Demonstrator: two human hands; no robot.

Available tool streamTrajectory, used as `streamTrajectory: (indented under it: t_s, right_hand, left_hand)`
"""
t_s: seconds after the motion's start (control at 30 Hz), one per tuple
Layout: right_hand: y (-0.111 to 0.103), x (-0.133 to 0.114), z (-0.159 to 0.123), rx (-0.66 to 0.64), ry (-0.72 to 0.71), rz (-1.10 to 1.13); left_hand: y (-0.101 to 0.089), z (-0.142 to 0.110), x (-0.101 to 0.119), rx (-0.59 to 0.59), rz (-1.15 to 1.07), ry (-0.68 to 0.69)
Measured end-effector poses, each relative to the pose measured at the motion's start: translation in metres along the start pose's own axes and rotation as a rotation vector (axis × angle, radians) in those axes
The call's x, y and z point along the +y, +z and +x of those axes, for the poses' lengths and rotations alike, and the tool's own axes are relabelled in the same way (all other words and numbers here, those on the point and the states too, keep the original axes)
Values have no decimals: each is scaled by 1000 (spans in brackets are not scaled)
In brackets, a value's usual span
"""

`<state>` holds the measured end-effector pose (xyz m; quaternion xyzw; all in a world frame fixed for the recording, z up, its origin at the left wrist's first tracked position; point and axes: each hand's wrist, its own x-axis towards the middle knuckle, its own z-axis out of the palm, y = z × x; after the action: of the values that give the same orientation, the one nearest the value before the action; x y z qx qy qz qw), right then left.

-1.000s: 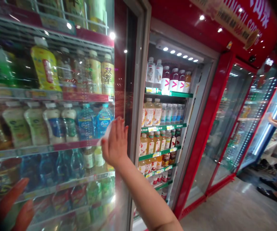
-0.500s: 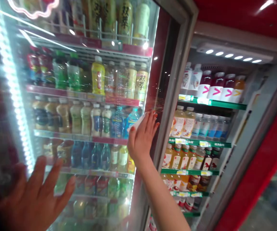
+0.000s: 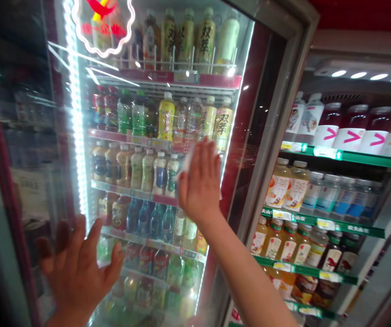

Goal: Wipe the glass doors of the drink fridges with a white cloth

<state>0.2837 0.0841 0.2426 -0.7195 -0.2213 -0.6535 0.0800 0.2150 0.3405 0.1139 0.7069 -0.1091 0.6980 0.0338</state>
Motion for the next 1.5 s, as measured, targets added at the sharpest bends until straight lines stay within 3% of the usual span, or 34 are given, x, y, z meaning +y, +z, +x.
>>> streamTrajectory:
  t_s: [0.1, 0.13, 0.17, 0.2, 0.3, 0.37, 0.4, 0.47, 0.53, 0.6, 0.67, 0.77, 0.83, 0.9, 0.97, 1.03, 1.07, 1.1, 1.2, 1.27, 1.33, 1.43, 1.5]
  right_hand:
    - [3, -35, -41, -193, -538, 165]
    - [2, -32, -56, -229, -648, 196]
    - [0, -21, -67, -238, -665, 196]
    - [-3, -2, -72, -220, -582, 163]
    - [-10, 59, -47, -48, -28, -50]
    - [-9, 67, -22, 56, 203, -128]
    - [-7, 57, -16, 75, 227, -119]
    - [-1, 20, -24, 17, 108, -27]
    - [2, -16, -54, -112, -197, 99]
    - [1, -23, -85, -171, -384, 114]
    - [-6, 1, -99, -125, -263, 40]
    - [-10, 41, -80, 36, 191, -73]
    - [-5, 32, -64, 83, 301, -70]
    - [1, -2, -67, 32, 135, -9]
    - [3, -35, -91, -54, -234, 64]
    - [1, -37, -117, -105, -482, 74]
    - [-2, -25, -124, -112, -474, 47]
    - [-5, -7, -126, -105, -372, 9]
    - [-11, 46, -92, 0, 144, -85]
    - [-7, 46, -62, 60, 303, -79]
    - [0, 13, -48, 17, 189, -8]
    - [0, -42, -59, -161, -403, 195]
    - [-7, -51, -63, -239, -720, 280]
  left_hand:
    - [-2, 2, -3, 5, -14, 23]
    - [-3, 3, -3, 10, -18, 28]
    - [-3, 3, -4, 15, -20, 30]
    - [-2, 3, -4, 19, -19, 31]
    - [0, 0, -4, 22, -14, 15]
    - [1, -3, -4, 6, -19, -20]
    - [1, -4, -5, -13, -20, -43]
    - [0, -6, -5, -56, -17, -78]
    - [-3, -6, -6, -75, -14, -85]
    - [-7, -5, -5, -78, -18, -79]
    - [-10, -5, -3, -82, -22, -78]
    - [-12, -7, 0, -80, -25, -90]
    - [-11, -9, 2, -54, -15, -92]
    - [-10, -11, 4, -45, 5, -90]
    - [-8, -11, 5, -53, 19, -90]
    - [-6, -11, 6, -48, 20, -92]
    - [-5, -11, 7, -37, 18, -90]
    - [-4, -10, 7, -22, 14, -85]
    - [-3, -11, 8, 58, -3, -88]
    - [-4, -14, 8, 123, 2, -135]
    - [-9, -22, 8, 129, 16, -232]
    - [-17, -45, 11, -25, 10, -380]
    - [-20, -63, 13, -125, 47, -391]
